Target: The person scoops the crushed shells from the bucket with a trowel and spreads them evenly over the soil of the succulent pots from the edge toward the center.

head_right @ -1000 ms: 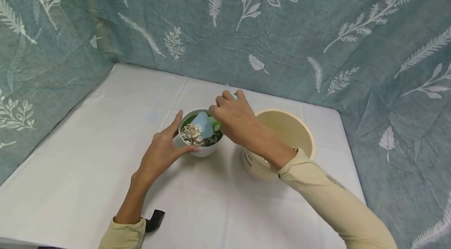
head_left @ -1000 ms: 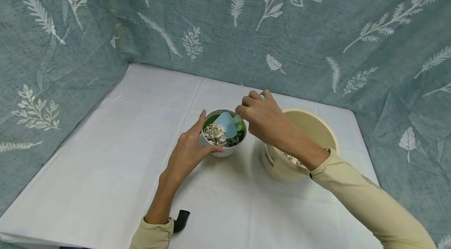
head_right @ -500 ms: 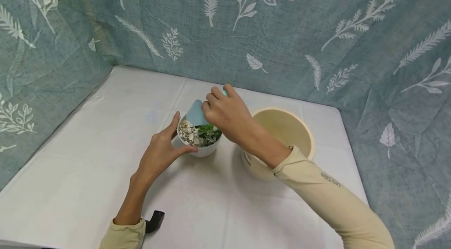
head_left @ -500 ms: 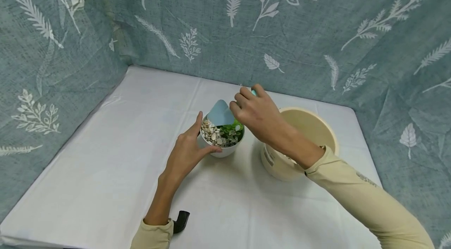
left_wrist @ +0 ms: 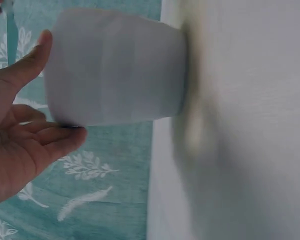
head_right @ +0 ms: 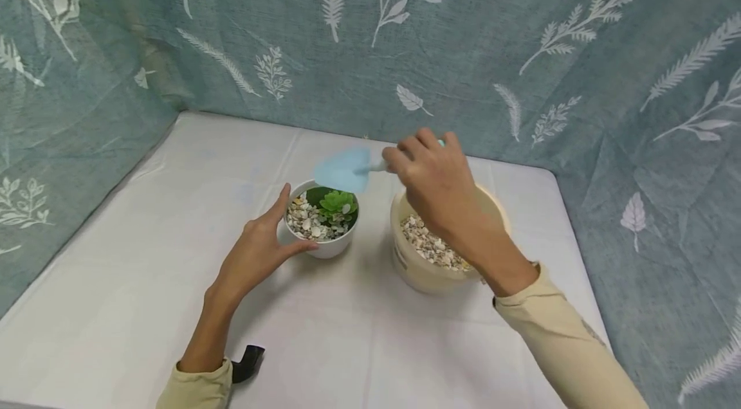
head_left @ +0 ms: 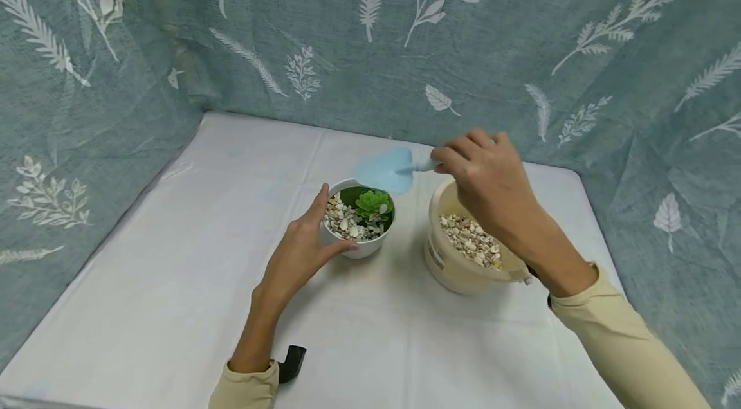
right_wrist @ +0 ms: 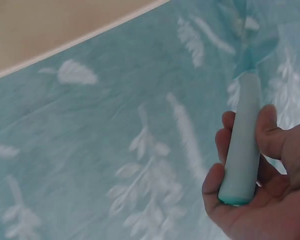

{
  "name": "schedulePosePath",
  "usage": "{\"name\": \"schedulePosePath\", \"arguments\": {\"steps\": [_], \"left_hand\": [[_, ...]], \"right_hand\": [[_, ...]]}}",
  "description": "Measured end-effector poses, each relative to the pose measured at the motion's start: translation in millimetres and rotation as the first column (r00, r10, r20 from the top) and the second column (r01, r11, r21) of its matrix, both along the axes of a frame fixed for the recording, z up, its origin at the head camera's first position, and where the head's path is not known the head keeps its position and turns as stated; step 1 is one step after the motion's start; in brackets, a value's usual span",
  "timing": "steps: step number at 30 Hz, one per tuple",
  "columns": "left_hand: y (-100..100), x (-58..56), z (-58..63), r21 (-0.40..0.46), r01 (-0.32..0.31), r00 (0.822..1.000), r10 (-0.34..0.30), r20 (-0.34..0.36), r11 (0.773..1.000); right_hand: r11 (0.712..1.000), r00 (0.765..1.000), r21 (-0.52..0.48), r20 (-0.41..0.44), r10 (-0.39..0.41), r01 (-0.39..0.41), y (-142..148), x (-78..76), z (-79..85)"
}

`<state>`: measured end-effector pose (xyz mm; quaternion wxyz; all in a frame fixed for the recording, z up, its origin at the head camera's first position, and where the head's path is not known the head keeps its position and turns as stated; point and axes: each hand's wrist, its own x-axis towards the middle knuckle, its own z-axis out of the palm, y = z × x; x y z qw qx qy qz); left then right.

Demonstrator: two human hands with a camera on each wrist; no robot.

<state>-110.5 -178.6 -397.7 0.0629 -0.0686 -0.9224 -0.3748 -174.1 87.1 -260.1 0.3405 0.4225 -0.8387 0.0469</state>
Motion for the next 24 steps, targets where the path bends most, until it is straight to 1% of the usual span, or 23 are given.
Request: {"name": "schedulePosePath", "arguments": {"steps": [2, 3, 6, 7, 9, 11, 13, 15, 18, 20, 22, 24], "left_hand": [[-3.4, -0.1, 5.7, -0.029, 0.023, 1.0, -0.022, 0.017, 0.999], [-5.3, 0.3, 8.9, -0.045, 0.024, 1.0, -0.023, 0.013, 0.999], [-7.5, 2.4, 18.9, -0.083, 0.022, 0.999, -0.025, -0.032, 0.996], [-6.1, 3.5, 22.4, -0.085, 0.027, 0.998, -0.032, -0.057, 0.996], [-0.7, 5.6, 28.3, -0.089, 0.057, 0.99, -0.068, -0.127, 0.994], [7.7, 7.2, 32.7, -0.092, 0.114, 0.975, -0.129, -0.182, 0.989], [17.4, 8.2, 34.9, -0.108, 0.166, 0.96, -0.186, -0.209, 0.98], [26.1, 7.7, 34.7, -0.137, 0.207, 0.951, -0.232, -0.202, 0.969], [36.3, 6.8, 31.8, -0.186, 0.251, 0.947, -0.281, -0.158, 0.95], [41.4, 6.4, 28.5, -0.226, 0.274, 0.941, -0.309, -0.14, 0.935], [46.0, 6.3, 25.7, -0.264, 0.281, 0.933, -0.327, -0.148, 0.923], [50.0, 6.4, 23.5, -0.296, 0.271, 0.927, -0.331, -0.175, 0.916]], "right_hand": [[0.998, 0.999, -0.052, 0.028, -0.017, 0.018, 15.6, 5.7, 3.0], [0.997, 0.999, -0.073, 0.037, -0.022, 0.025, 22.2, 7.9, 4.0], [0.995, 0.997, -0.078, 0.056, -0.051, 0.056, 38.8, 13.9, 5.4], [0.996, 0.997, -0.064, 0.058, -0.06, 0.064, 43.1, 15.3, 4.6], [0.997, 0.995, -0.015, 0.06, -0.08, 0.081, 48.7, 17.1, 1.3], [0.996, 0.994, 0.039, 0.065, -0.089, 0.086, 51.3, 17.4, -4.2], [0.99, 0.993, 0.104, 0.059, -0.102, 0.096, 50.9, 16.3, -10.9], [0.979, 0.993, 0.174, 0.031, -0.114, 0.107, 47.0, 13.9, -18.3], [0.945, 0.991, 0.301, -0.039, -0.125, 0.131, 36.2, 10.5, -31.3], [0.911, 0.99, 0.389, -0.084, -0.115, 0.139, 26.6, 9.5, -40.6], [0.873, 0.988, 0.467, -0.117, -0.097, 0.141, 17.0, 9.1, -49.1], [0.837, 0.986, 0.528, -0.153, -0.073, 0.144, 8.6, 8.8, -55.5]]}}
